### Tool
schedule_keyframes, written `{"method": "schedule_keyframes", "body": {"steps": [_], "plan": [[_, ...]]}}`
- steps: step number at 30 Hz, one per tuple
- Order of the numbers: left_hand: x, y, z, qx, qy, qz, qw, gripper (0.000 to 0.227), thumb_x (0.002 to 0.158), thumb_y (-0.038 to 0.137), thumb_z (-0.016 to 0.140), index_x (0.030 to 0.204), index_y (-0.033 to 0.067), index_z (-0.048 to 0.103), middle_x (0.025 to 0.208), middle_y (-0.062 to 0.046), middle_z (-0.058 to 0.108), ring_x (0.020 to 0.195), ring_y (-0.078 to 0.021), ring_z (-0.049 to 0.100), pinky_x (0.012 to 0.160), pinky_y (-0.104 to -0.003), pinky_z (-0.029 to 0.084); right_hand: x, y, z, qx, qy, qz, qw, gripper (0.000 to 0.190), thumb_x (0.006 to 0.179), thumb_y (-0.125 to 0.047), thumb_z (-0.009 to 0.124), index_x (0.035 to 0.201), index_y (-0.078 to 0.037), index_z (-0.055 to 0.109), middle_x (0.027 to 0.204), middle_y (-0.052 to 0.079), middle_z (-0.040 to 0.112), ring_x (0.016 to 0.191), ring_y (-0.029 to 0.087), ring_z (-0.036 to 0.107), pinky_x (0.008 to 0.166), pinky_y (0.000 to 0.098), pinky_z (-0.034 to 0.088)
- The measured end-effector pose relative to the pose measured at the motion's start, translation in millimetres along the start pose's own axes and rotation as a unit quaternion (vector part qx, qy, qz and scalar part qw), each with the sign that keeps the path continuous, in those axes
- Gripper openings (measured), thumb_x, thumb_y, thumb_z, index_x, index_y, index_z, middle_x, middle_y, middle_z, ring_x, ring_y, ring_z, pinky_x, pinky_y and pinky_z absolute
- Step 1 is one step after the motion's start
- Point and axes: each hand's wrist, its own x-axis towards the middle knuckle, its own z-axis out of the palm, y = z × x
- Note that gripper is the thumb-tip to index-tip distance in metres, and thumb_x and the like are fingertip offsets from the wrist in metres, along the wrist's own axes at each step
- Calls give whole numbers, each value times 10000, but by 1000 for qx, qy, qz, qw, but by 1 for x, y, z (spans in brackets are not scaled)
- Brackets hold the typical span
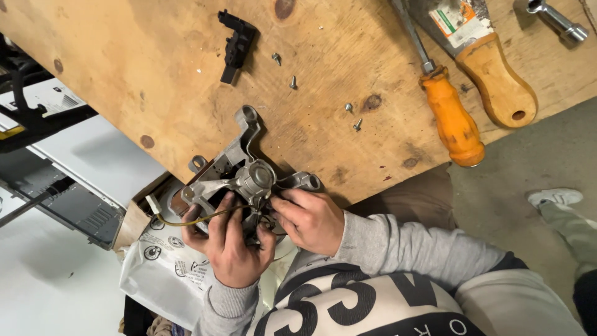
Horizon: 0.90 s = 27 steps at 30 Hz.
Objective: The person assembles a small electric motor on a wooden workbench. They attach a black plastic component to the motor housing, secure it with screws using a screwdriver, and then attach a metal bracket to the assembly.
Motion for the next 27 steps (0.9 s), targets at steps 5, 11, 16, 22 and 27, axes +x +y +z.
{"method": "schedule_keyframes", "body": {"steps": [5, 11, 16, 22, 27], "plan": [[1, 0, 1, 4, 6, 6, 1000, 356, 787, 193, 698, 1059, -36, 685, 1214, -158, 685, 1235, -363, 544, 1184, -588, 265, -1, 1, 5, 8, 37, -20, 999, 294, 870, -38, 744, 1152, 26, 694, 1054, 174, 680, 834, 338, 714, 715, 393, 586], [2, 1, 1, 3, 11, 0, 1000, 355, 782, 192, 694, 1058, -31, 687, 1216, -157, 686, 1251, -398, 509, 1177, -583, 270, -4, 6, 10, 2, 44, -20, 999, 289, 867, -36, 749, 1142, 29, 692, 1066, 174, 692, 839, 337, 716, 720, 392, 589], [0, 1, 1, 5, 7, 2, 1000, 374, 777, 187, 693, 1075, -38, 684, 1229, -162, 681, 1254, -373, 523, 1182, -592, 270, -1, 5, 10, -15, 48, -33, 998, 276, 848, -25, 744, 1116, 19, 692, 1052, 163, 697, 841, 342, 717, 737, 401, 593], [0, 2, 2, 7, 18, 0, 1000, 386, 779, 195, 692, 1091, -32, 679, 1243, -166, 667, 1271, -402, 493, 1181, -591, 278, -9, 9, 11, -10, 25, -37, 999, 327, 824, -6, 737, 1149, 7, 706, 1100, 166, 684, 889, 338, 716, 756, 395, 596], [1, 2, 2, 8, 17, -3, 1000, 408, 772, 198, 697, 1107, -35, 683, 1261, -167, 651, 1301, -437, 443, 1179, -604, 274, -19, 12, 8, 41, -36, 35, 998, 477, 808, 105, 646, 1265, -18, 706, 1133, 212, 617, 907, 351, 700, 740, 386, 598]]}}
